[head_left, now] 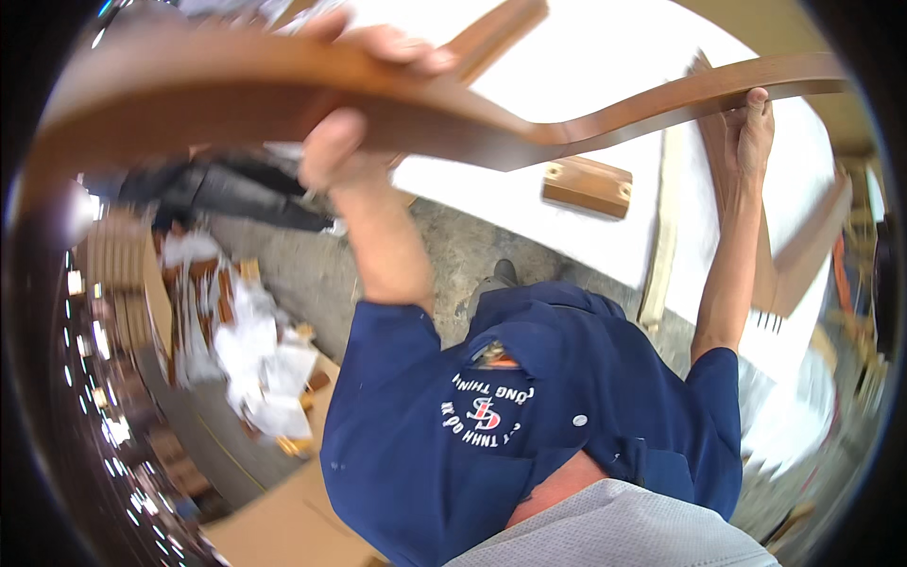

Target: The person repeatedly picks up V-shaped wooden pieces from a white sheet on the floor, inspects them, and places them onto a stack on a nearby table. The person handles the pieces one at a time and continues this cycle throughout the clip.

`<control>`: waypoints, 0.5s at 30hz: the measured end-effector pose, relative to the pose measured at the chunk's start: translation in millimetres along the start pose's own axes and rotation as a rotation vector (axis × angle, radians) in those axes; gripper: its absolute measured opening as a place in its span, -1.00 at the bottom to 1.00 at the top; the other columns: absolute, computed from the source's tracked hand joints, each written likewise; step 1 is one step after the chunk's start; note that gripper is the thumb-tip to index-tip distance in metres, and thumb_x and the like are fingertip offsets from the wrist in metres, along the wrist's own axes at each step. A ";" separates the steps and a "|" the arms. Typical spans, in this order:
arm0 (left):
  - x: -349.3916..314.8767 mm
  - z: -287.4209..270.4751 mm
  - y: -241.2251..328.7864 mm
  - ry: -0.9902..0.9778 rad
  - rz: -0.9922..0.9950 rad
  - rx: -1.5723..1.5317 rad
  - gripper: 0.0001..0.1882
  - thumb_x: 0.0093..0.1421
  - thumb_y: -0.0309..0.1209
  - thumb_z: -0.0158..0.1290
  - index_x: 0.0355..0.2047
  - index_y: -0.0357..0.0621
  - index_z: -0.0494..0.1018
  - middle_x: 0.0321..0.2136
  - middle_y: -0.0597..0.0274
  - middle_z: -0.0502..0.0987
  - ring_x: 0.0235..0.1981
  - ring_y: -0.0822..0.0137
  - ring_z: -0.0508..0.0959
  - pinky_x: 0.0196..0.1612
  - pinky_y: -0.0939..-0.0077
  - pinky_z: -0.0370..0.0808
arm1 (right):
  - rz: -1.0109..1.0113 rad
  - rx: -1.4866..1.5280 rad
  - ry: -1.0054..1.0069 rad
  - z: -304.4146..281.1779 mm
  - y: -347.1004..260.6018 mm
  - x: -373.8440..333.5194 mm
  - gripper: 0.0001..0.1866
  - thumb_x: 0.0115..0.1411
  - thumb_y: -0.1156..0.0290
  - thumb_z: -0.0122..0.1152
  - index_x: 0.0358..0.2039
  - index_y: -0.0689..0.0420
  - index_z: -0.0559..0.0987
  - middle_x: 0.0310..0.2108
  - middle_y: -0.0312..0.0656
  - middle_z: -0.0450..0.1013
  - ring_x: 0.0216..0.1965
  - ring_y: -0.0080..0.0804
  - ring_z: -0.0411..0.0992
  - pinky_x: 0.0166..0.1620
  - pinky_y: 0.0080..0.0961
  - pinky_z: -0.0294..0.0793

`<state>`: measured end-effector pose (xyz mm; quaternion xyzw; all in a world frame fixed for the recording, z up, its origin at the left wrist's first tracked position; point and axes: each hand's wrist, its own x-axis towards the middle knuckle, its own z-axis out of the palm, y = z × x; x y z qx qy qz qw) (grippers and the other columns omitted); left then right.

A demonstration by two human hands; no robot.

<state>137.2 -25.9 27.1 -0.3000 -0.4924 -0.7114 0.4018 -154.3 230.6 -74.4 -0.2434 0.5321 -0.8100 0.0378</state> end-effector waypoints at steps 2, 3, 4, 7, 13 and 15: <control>6.8 1.1 24.3 0.099 -0.142 0.470 -0.52 0.09 -0.32 0.04 -0.05 -0.46 0.41 -0.26 -0.15 0.54 -0.23 0.07 0.56 -0.04 0.12 0.52 | 0.131 -0.113 -0.167 2.9 38.5 32.6 -0.18 0.18 -0.19 0.18 0.16 0.27 0.28 -0.03 -0.14 0.41 -0.01 -0.38 0.38 0.07 -0.34 0.41; 3.3 5.4 31.2 0.098 -0.091 0.332 -0.30 0.18 -0.33 0.12 0.25 -0.34 0.11 -0.15 -0.13 0.50 -0.10 0.09 0.54 -0.04 0.30 0.53 | 0.188 -0.256 -0.231 -1.6 58.7 47.6 -0.21 0.23 -0.15 0.16 0.18 0.29 0.28 -0.02 -0.12 0.41 -0.02 -0.37 0.38 0.07 -0.35 0.40; 14.8 8.7 16.3 0.096 -0.053 0.560 -0.74 0.10 -0.45 0.15 -0.25 -0.42 0.51 -0.39 0.00 0.62 -0.40 0.21 0.64 -0.31 0.41 0.63 | 0.163 -0.591 -0.316 1.2 67.7 38.7 -0.34 0.25 0.04 0.21 0.13 0.34 0.36 -0.07 -0.08 0.47 -0.04 -0.31 0.44 0.08 -0.33 0.40; 2.4 -11.3 6.1 0.185 -0.130 0.818 -0.74 0.08 -0.40 0.26 -0.30 -0.35 0.56 -0.41 0.12 0.63 -0.40 0.36 0.62 -0.33 0.49 0.58 | 0.135 -1.408 -0.367 -79.4 183.8 -13.8 -0.19 0.10 -0.05 0.31 0.22 0.17 0.28 0.03 0.11 0.38 0.05 -0.05 0.37 0.06 -0.14 0.41; -14.9 -57.4 -16.6 0.285 -0.339 1.029 -0.69 0.05 -0.39 0.25 -0.25 -0.38 0.56 -0.39 0.10 0.63 -0.37 0.41 0.59 -0.29 0.52 0.53 | 0.333 -1.678 -0.226 -110.5 229.4 -134.9 -0.05 -0.03 0.03 0.40 0.33 0.02 0.17 0.04 0.27 0.35 0.01 0.10 0.39 0.00 -0.02 0.44; -16.5 -80.2 -39.4 0.259 -0.405 1.068 -0.67 0.04 -0.38 0.24 -0.23 -0.36 0.55 -0.37 0.10 0.63 -0.35 0.39 0.59 -0.25 0.47 0.53 | 0.340 -1.675 -0.142 -124.4 232.4 -130.6 -0.12 0.02 0.15 0.35 0.32 0.05 0.19 -0.02 0.22 0.40 -0.07 -0.01 0.44 -0.03 -0.09 0.45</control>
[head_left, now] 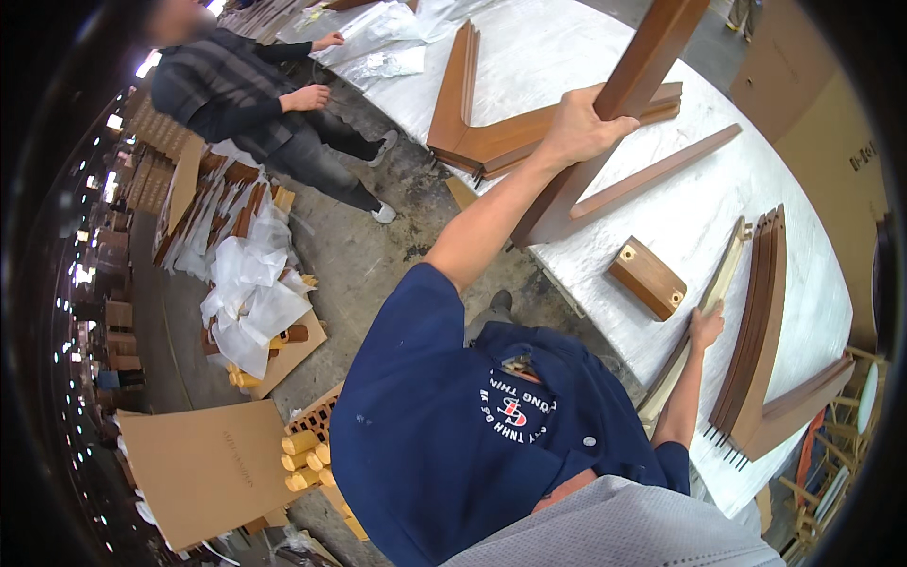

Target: The person repeatedly picks up V-shaped wooden pieces from a white sheet on the floor, inspects them, and places them onto a stack on a nearby table. The person handles the pieces one at a time and continues this cycle throughout the clip.

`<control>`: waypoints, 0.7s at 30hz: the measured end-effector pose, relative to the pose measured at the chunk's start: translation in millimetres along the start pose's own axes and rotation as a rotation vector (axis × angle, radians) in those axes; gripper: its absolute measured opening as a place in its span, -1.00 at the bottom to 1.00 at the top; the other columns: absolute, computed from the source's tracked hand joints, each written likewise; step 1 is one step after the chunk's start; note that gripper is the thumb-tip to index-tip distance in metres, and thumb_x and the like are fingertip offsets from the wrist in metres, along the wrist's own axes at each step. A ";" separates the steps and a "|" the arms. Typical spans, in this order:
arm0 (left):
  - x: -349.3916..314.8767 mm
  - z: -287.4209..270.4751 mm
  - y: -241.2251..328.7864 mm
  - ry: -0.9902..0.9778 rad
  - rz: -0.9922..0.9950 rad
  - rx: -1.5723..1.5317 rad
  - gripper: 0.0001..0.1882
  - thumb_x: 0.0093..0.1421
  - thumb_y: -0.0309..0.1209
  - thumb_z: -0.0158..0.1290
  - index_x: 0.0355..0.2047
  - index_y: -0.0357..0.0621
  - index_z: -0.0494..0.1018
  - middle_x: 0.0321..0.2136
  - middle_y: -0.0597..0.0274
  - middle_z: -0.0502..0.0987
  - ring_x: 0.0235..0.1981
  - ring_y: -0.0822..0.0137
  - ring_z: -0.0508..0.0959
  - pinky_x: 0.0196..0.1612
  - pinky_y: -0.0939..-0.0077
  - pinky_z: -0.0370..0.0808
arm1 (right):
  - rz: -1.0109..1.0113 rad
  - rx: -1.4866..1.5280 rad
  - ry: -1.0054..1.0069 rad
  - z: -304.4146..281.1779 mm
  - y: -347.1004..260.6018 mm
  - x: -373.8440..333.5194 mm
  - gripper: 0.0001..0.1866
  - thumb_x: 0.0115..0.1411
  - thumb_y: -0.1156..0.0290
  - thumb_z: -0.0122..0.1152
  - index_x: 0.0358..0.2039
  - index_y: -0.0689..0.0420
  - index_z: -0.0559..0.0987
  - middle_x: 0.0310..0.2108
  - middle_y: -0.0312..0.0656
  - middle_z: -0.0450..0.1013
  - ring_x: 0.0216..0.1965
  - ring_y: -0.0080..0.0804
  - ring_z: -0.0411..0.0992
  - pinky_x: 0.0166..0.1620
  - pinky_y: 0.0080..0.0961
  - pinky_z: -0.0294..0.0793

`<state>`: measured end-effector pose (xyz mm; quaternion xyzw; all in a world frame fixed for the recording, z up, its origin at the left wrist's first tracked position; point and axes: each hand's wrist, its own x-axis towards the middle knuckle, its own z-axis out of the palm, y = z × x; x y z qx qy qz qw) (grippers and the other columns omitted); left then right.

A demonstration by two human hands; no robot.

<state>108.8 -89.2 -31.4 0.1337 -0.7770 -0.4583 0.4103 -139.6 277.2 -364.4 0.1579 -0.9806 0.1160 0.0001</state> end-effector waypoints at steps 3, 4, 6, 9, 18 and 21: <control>21.8 6.4 -26.5 -0.035 -0.037 -0.014 -0.63 0.04 -0.33 0.23 -0.19 -0.34 0.54 -0.37 0.06 0.64 -0.32 0.30 0.61 -0.19 0.41 0.52 | 0.117 0.724 0.056 -17.0 13.1 -3.7 -0.24 0.07 0.25 0.27 0.28 0.14 0.26 -0.28 0.00 0.48 -0.31 -0.28 0.47 -0.24 -0.32 0.49; 22.2 -1.0 -31.0 -0.027 -0.045 0.007 -0.62 0.04 -0.32 0.22 -0.18 -0.34 0.54 -0.37 0.03 0.63 -0.31 0.27 0.61 -0.17 0.40 0.52 | 0.158 0.892 -0.082 -39.0 -7.2 -16.0 -0.31 0.11 0.34 0.21 0.26 0.15 0.27 -0.28 -0.09 0.48 -0.39 -0.48 0.41 -0.35 -0.54 0.44; 34.5 -0.5 -28.9 -0.128 -0.066 0.052 -0.56 0.05 -0.28 0.20 -0.13 -0.33 0.52 -0.32 -0.08 0.63 -0.26 0.14 0.63 -0.12 0.36 0.52 | 0.125 1.136 -0.166 -70.5 -22.9 -40.2 -0.42 0.20 0.28 0.15 0.21 0.16 0.31 -0.25 -0.12 0.50 -0.36 -0.44 0.48 -0.33 -0.53 0.52; 36.8 -8.9 -33.2 -0.097 -0.105 -0.021 -0.54 0.05 -0.28 0.20 -0.08 -0.32 0.50 -0.26 -0.12 0.62 -0.21 0.11 0.63 -0.08 0.35 0.51 | 0.093 1.360 -0.241 -137.7 -102.6 -71.8 -0.54 0.33 0.17 0.05 0.08 0.25 0.38 -0.25 -0.08 0.52 -0.32 -0.34 0.54 -0.31 -0.41 0.61; 54.8 -27.5 -75.4 -0.126 -0.051 -0.103 -0.60 0.12 -0.34 0.18 -0.10 -0.36 0.46 -0.33 -0.05 0.61 -0.26 0.17 0.62 -0.14 0.33 0.52 | -0.225 1.463 -0.074 -188.3 -296.5 -78.5 -0.16 0.17 -0.12 0.15 0.29 0.18 0.19 -0.16 -0.12 0.36 -0.12 -0.39 0.38 -0.13 -0.37 0.47; 56.1 -32.0 -82.7 -0.099 0.001 -0.132 -0.55 0.14 -0.25 0.21 -0.11 -0.39 0.45 -0.35 -0.06 0.61 -0.28 0.13 0.62 -0.15 0.31 0.52 | -0.413 1.249 0.095 -215.9 -361.0 -78.3 -0.04 0.06 0.10 0.26 0.39 0.10 0.02 0.24 0.08 0.17 0.22 -0.09 0.25 0.22 -0.20 0.29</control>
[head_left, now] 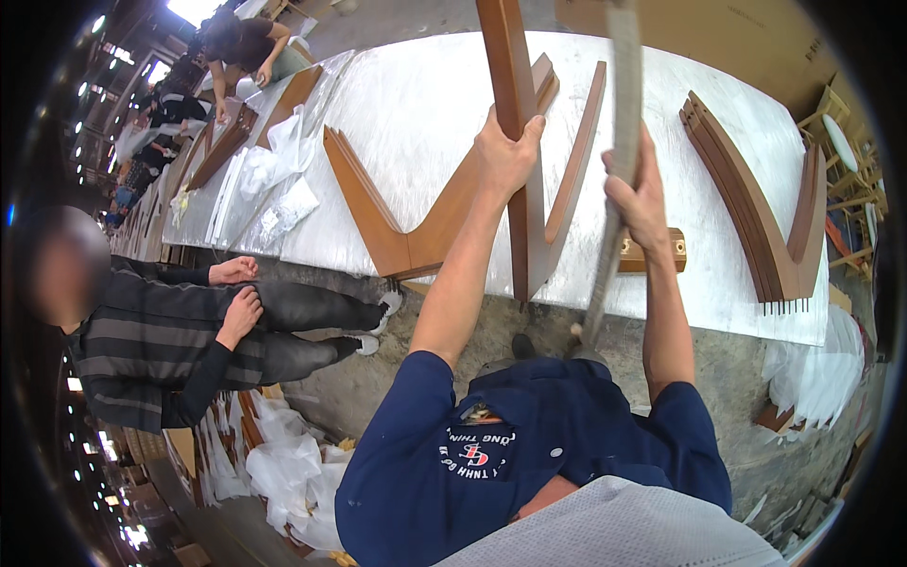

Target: The person repeatedly picks up V-shaped wooden pieces from a white sheet on the floor, inspects them, and places them onto a stack on a nearby table. The person handles the pieces one at a time and continues this cycle throughout the clip.

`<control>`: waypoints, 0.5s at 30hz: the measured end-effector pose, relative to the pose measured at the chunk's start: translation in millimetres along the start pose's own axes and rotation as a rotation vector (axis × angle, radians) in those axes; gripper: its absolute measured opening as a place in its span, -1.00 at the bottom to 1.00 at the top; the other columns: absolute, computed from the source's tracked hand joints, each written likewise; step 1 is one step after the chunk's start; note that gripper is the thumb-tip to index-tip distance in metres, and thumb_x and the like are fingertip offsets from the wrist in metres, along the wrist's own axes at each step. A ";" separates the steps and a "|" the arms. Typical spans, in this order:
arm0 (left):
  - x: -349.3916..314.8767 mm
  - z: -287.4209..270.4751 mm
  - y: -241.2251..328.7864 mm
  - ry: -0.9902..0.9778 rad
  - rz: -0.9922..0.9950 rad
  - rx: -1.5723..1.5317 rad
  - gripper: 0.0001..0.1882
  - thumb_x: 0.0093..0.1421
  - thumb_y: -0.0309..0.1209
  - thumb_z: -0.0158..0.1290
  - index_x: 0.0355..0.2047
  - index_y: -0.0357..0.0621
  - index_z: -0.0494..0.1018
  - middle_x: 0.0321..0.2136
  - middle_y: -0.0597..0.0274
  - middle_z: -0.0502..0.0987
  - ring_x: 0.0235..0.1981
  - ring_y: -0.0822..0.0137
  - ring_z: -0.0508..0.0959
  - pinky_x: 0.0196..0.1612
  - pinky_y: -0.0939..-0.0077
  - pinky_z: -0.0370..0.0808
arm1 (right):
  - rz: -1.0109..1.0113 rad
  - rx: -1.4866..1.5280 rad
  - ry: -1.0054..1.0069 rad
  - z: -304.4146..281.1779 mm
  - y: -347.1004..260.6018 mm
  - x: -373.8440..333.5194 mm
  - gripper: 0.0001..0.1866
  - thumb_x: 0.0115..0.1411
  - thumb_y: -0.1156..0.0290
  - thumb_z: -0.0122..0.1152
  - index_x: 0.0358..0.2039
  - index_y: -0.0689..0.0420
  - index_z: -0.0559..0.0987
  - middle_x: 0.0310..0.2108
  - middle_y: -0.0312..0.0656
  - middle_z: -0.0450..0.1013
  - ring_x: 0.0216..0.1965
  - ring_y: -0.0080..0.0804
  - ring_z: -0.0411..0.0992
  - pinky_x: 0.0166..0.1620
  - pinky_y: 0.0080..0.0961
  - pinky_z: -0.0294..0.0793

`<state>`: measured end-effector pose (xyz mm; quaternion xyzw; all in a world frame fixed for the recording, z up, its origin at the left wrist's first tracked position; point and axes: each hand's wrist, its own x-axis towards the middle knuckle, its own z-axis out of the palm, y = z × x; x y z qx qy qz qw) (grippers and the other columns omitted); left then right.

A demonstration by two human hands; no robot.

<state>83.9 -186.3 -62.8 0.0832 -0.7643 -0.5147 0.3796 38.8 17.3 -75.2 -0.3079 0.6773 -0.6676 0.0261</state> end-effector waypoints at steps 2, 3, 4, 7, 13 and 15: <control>0.3 -4.0 -2.0 -0.007 -0.047 0.001 -0.51 0.15 -0.18 0.21 -0.10 -0.38 0.44 -0.34 -0.07 0.61 -0.27 0.11 0.63 -0.15 0.30 0.52 | -0.133 -0.084 0.032 28.1 -20.7 16.7 0.01 0.00 0.17 0.31 0.40 0.09 0.01 0.33 0.03 0.10 0.31 -0.03 0.14 0.33 -0.17 0.13; -1.3 -4.1 -1.2 -0.014 -0.073 -0.002 -0.49 0.16 -0.15 0.21 -0.09 -0.38 0.44 -0.34 -0.07 0.61 -0.27 0.10 0.63 -0.15 0.30 0.52 | -0.148 -0.076 0.057 34.7 -28.1 23.0 -0.04 0.08 0.19 0.27 0.41 0.10 0.00 0.30 0.05 0.16 0.31 -0.12 0.16 0.31 -0.22 0.18; -0.5 -2.5 -1.2 -0.013 -0.052 0.009 -0.47 0.17 -0.12 0.20 -0.09 -0.37 0.44 -0.33 -0.07 0.61 -0.26 0.10 0.63 -0.15 0.29 0.52 | -0.152 -0.032 0.055 36.1 -22.4 32.5 -0.07 0.11 0.20 0.25 0.41 0.09 0.00 0.27 0.05 0.20 0.27 -0.15 0.21 0.29 -0.25 0.20; 0.7 -0.6 -3.9 -0.001 -0.013 0.030 -0.44 0.19 -0.04 0.17 -0.07 -0.35 0.44 -0.31 -0.06 0.62 -0.24 0.09 0.64 -0.14 0.27 0.52 | -0.138 0.081 0.019 43.8 -12.1 48.5 -0.18 0.23 0.25 0.15 0.42 0.05 0.00 0.11 -0.02 0.34 0.10 -0.29 0.34 0.19 -0.34 0.31; -4.3 3.1 7.5 -0.008 -0.003 0.024 -0.46 0.27 -0.01 0.08 -0.09 -0.33 0.46 -0.31 0.05 0.59 -0.24 0.25 0.58 -0.14 0.37 0.49 | -0.291 0.017 0.028 44.8 2.0 66.2 -0.27 0.30 0.28 0.08 0.41 0.05 0.04 -0.06 -0.11 0.43 -0.05 -0.35 0.41 0.08 -0.37 0.38; -5.2 4.1 10.8 -0.036 -0.010 0.017 -0.42 0.26 -0.01 0.07 -0.01 -0.34 0.42 -0.27 -0.04 0.62 -0.21 0.12 0.63 -0.11 0.29 0.51 | -0.296 0.014 0.014 42.1 1.5 66.4 -0.28 0.30 0.28 0.07 0.41 0.05 0.05 -0.05 -0.09 0.42 -0.02 -0.32 0.40 0.11 -0.36 0.36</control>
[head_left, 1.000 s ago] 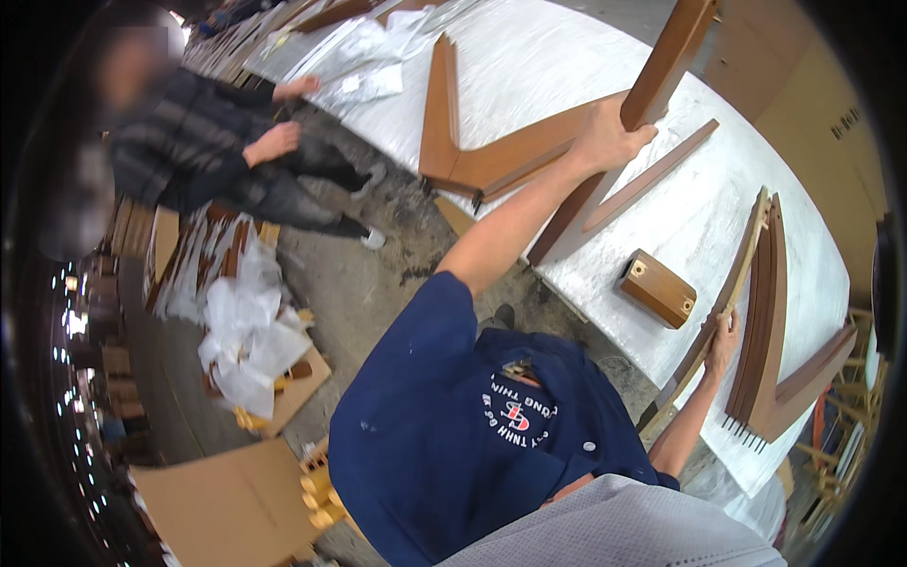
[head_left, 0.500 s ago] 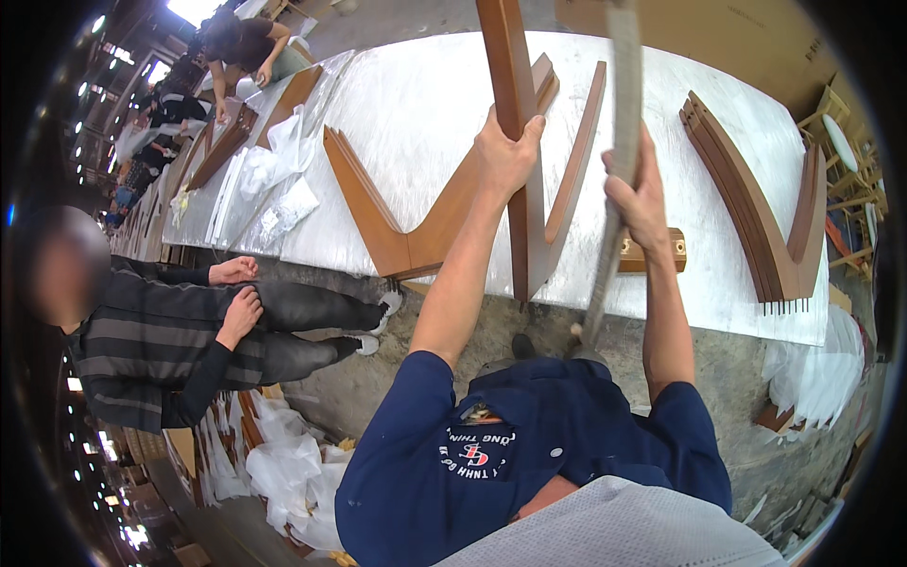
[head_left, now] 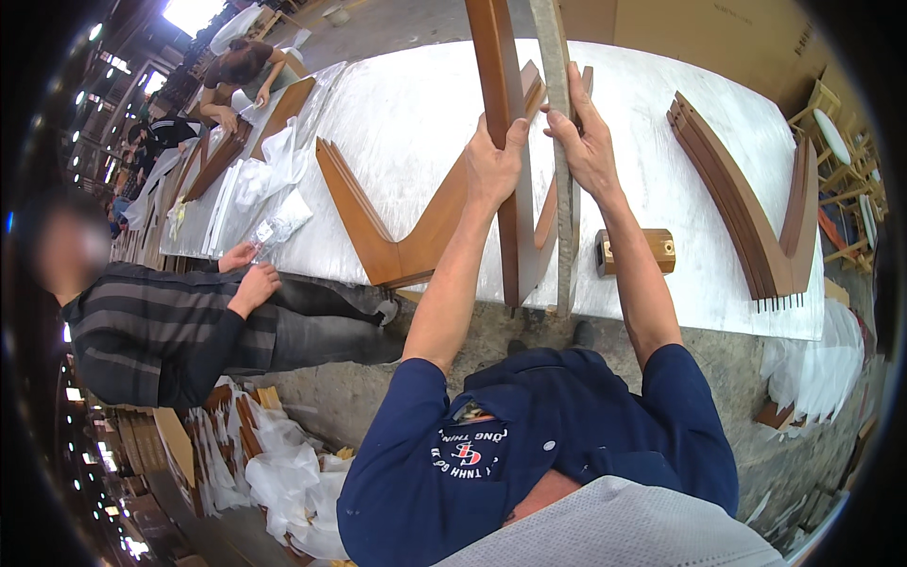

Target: The person repeatedly picks up V-shaped wooden pieces from a white sheet on the floor, inspects them, and places them onto a stack on a nearby table. The person handles the pieces one at a time and continues this cycle throughout the clip.

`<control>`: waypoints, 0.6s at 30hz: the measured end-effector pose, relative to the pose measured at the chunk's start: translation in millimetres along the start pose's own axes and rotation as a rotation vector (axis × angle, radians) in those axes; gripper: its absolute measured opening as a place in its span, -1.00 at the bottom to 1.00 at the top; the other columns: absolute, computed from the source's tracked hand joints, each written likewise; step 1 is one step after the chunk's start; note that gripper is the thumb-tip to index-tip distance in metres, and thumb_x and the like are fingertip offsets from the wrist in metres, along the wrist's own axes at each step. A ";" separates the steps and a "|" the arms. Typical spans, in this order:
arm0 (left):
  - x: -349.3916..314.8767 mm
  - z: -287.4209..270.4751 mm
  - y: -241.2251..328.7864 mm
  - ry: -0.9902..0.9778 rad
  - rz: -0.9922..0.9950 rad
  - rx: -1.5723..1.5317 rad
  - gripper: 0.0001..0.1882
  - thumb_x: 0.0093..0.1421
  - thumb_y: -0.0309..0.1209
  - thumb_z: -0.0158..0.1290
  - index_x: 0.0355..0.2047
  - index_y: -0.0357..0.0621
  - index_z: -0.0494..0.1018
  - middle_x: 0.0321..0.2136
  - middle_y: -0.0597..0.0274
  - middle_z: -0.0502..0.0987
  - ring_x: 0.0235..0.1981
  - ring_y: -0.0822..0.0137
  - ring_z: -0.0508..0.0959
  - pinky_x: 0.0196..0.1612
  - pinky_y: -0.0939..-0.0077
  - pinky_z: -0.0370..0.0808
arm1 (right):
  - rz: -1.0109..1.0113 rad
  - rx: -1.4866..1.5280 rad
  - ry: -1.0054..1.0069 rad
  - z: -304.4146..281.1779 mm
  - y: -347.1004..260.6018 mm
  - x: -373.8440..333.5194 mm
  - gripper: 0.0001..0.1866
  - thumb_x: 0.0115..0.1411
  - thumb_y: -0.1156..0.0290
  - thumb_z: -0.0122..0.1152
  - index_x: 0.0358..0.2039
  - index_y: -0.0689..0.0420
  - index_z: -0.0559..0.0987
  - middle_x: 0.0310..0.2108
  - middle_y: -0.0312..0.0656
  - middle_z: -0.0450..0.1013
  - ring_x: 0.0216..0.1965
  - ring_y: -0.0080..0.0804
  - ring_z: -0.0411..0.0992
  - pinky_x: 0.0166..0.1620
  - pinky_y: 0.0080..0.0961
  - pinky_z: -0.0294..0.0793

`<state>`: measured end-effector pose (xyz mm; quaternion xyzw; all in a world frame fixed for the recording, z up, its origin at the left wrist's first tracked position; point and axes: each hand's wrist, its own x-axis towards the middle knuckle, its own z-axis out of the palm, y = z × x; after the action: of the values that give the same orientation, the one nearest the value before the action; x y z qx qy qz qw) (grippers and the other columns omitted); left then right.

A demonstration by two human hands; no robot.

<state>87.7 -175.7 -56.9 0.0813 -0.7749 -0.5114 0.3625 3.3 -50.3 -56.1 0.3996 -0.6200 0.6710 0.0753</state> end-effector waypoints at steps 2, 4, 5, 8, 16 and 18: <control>-2.4 8.3 9.7 -0.041 0.025 -0.051 -0.40 0.31 0.01 0.01 0.05 -0.34 0.39 -0.15 -0.02 0.56 -0.09 0.17 0.54 0.00 0.34 0.43 | 0.010 0.005 -0.018 -4.6 -0.9 0.9 -0.29 0.31 0.28 0.06 0.41 0.05 0.05 -0.02 -0.06 0.41 0.03 -0.28 0.39 0.14 -0.34 0.34; -5.9 12.1 18.7 -0.085 0.032 -0.098 -0.38 0.34 0.01 -0.05 0.11 -0.34 0.34 -0.03 -0.02 0.50 0.03 0.19 0.47 0.10 0.35 0.36 | -0.042 -0.019 0.001 -4.2 0.6 -0.9 -0.29 0.32 0.27 0.04 0.41 0.08 0.03 0.07 0.01 0.37 0.12 -0.22 0.35 0.19 -0.31 0.30; -7.1 14.0 20.3 -0.110 0.029 -0.125 -0.37 0.35 0.01 -0.07 0.15 -0.35 0.31 0.03 -0.03 0.47 0.08 0.18 0.43 0.15 0.34 0.33 | -0.068 -0.032 0.012 -3.6 1.3 -1.3 -0.29 0.32 0.27 0.02 0.41 0.10 0.02 0.12 0.05 0.34 0.16 -0.19 0.32 0.22 -0.30 0.28; -14.5 25.3 10.3 -0.116 0.113 -0.237 -0.41 0.38 -0.05 -0.10 0.15 -0.35 0.31 -0.01 -0.02 0.50 0.05 0.18 0.47 0.12 0.35 0.37 | -0.087 -0.015 0.051 1.1 3.3 -7.2 -0.29 0.34 0.28 -0.02 0.40 0.18 -0.02 0.26 0.11 0.19 0.29 -0.10 0.20 0.30 -0.26 0.20; -17.4 30.3 -6.9 -0.295 0.073 -0.373 -0.42 0.39 -0.07 -0.09 0.21 -0.28 0.24 0.08 0.07 0.41 0.10 0.26 0.42 0.13 0.40 0.37 | -0.060 -0.017 0.217 16.9 -6.9 -16.6 -0.23 0.32 0.18 0.03 0.37 0.29 -0.02 0.23 0.16 0.19 0.22 -0.12 0.25 0.23 -0.27 0.27; -17.7 29.3 -8.2 -0.308 0.036 -0.376 -0.41 0.38 -0.05 -0.07 0.19 -0.29 0.26 0.05 0.08 0.44 0.08 0.27 0.43 0.11 0.41 0.39 | 0.007 0.051 0.247 18.9 -13.3 -12.7 -0.23 0.29 0.18 0.12 0.34 0.34 0.06 0.11 0.10 0.33 0.08 -0.21 0.39 0.13 -0.33 0.38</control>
<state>79.6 -149.3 -78.5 -0.0803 -0.7135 -0.6465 0.2579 28.2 -59.2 -55.5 0.3137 -0.5899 0.7310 0.1386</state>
